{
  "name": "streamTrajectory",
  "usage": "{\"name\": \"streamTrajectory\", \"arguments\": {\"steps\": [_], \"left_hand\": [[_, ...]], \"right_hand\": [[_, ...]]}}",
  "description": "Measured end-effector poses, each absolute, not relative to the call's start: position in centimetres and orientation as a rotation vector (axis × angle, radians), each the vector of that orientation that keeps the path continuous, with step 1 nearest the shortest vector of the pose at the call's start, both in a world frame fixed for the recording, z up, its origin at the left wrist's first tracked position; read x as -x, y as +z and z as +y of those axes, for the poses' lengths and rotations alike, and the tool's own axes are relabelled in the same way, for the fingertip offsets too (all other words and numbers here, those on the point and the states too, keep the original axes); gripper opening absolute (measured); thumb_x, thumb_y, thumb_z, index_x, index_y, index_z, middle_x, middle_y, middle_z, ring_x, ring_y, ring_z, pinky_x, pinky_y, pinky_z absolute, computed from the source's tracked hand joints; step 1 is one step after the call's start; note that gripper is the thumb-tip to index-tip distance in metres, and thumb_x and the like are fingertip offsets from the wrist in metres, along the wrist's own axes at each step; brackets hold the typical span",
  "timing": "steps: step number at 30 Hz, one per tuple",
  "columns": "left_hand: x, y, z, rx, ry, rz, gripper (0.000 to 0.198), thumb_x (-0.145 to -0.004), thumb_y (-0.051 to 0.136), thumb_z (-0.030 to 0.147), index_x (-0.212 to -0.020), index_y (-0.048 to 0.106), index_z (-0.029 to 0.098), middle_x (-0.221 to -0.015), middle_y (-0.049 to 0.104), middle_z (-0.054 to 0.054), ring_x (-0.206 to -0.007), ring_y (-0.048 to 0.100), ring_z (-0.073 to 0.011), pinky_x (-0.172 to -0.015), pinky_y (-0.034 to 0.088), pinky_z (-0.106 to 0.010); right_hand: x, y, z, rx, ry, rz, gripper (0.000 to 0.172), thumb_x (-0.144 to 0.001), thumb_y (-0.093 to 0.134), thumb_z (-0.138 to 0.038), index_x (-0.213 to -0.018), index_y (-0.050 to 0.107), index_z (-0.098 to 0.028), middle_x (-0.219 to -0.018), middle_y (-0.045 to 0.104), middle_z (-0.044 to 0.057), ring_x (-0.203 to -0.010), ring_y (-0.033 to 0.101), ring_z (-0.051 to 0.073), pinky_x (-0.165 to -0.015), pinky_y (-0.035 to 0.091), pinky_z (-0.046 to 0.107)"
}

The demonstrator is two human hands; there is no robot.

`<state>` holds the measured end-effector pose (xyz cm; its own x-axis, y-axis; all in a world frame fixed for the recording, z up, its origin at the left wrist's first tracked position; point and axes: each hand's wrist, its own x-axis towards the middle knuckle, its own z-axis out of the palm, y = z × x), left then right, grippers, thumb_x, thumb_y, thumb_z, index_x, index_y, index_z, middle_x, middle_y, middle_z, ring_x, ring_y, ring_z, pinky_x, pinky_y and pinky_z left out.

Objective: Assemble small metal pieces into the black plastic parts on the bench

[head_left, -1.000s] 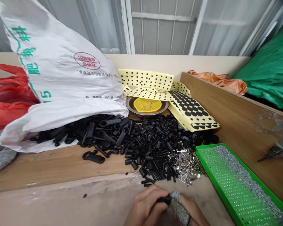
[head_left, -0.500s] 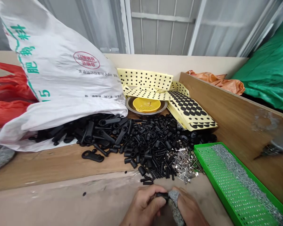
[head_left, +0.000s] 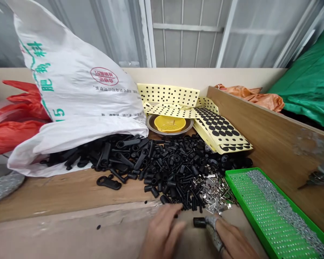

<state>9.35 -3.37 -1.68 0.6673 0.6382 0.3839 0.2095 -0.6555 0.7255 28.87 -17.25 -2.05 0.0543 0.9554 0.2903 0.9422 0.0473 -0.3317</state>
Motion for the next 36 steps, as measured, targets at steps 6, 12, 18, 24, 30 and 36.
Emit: {"name": "streamTrajectory", "arguments": {"steps": [6,12,18,24,30,36], "left_hand": [[-7.8,-1.3,-0.2,-2.582,0.693,0.877,0.038,-0.080,0.036,0.002,-0.107,0.059,0.017,-0.105,0.061,-0.011,-0.097,0.057,-0.0253,-0.083,0.049,-0.037],[-8.0,-1.8,0.3,-2.626,0.383,0.988,0.043,-0.076,0.036,-0.002,-0.105,0.061,0.018,-0.103,0.062,-0.009,-0.097,0.056,-0.0259,-0.083,0.049,-0.038],[-7.5,-0.6,0.6,-2.373,0.653,0.959,0.020,-0.084,0.047,0.017,-0.097,0.062,0.017,-0.088,0.068,-0.009,-0.083,0.062,-0.0245,-0.075,0.050,-0.036],[-8.0,-0.2,-0.2,-1.683,0.713,0.966,0.020,-0.078,0.060,0.031,-0.090,0.063,0.016,-0.073,0.065,-0.002,-0.069,0.060,-0.0187,-0.062,0.046,-0.026],[-8.8,0.0,-1.4,-1.351,0.689,0.679,0.029,-0.076,0.067,0.041,-0.093,0.063,0.017,-0.085,0.066,-0.004,-0.080,0.059,-0.0187,-0.073,0.045,-0.028],[-9.1,0.2,-2.3,-1.361,0.670,0.655,0.028,-0.077,0.065,0.042,-0.094,0.065,0.019,-0.085,0.067,-0.003,-0.079,0.059,-0.0186,-0.072,0.045,-0.027]], "right_hand": [[-30.0,-2.4,-16.2,2.024,-0.338,-2.008,0.047,-0.053,0.044,-0.007,-0.096,0.061,-0.014,-0.112,0.065,0.020,-0.092,0.067,0.029,-0.070,0.057,0.037],[-23.0,-1.6,-10.3,1.732,-0.308,-1.981,0.025,-0.049,0.049,-0.004,-0.065,0.057,-0.021,-0.081,0.065,0.007,-0.068,0.055,0.021,-0.057,0.042,0.032],[-20.7,-1.7,-7.7,1.782,-0.294,-1.972,0.023,-0.055,0.050,-0.001,-0.065,0.056,-0.020,-0.072,0.061,0.006,-0.067,0.050,0.023,-0.058,0.036,0.035],[-22.2,-2.4,-8.6,1.813,-0.131,-1.939,0.041,-0.047,0.043,-0.001,-0.079,0.061,-0.019,-0.088,0.065,0.006,-0.082,0.056,0.023,-0.073,0.047,0.036],[-24.1,-2.4,-9.5,1.725,0.180,-1.796,0.071,-0.067,0.039,0.000,-0.134,0.041,-0.024,-0.130,0.056,0.003,-0.119,0.051,0.019,-0.097,0.045,0.032],[-25.8,-1.6,-11.0,1.633,0.472,-1.556,0.065,-0.070,0.043,-0.004,-0.131,0.049,-0.026,-0.129,0.058,0.004,-0.117,0.054,0.020,-0.099,0.043,0.036]]}}
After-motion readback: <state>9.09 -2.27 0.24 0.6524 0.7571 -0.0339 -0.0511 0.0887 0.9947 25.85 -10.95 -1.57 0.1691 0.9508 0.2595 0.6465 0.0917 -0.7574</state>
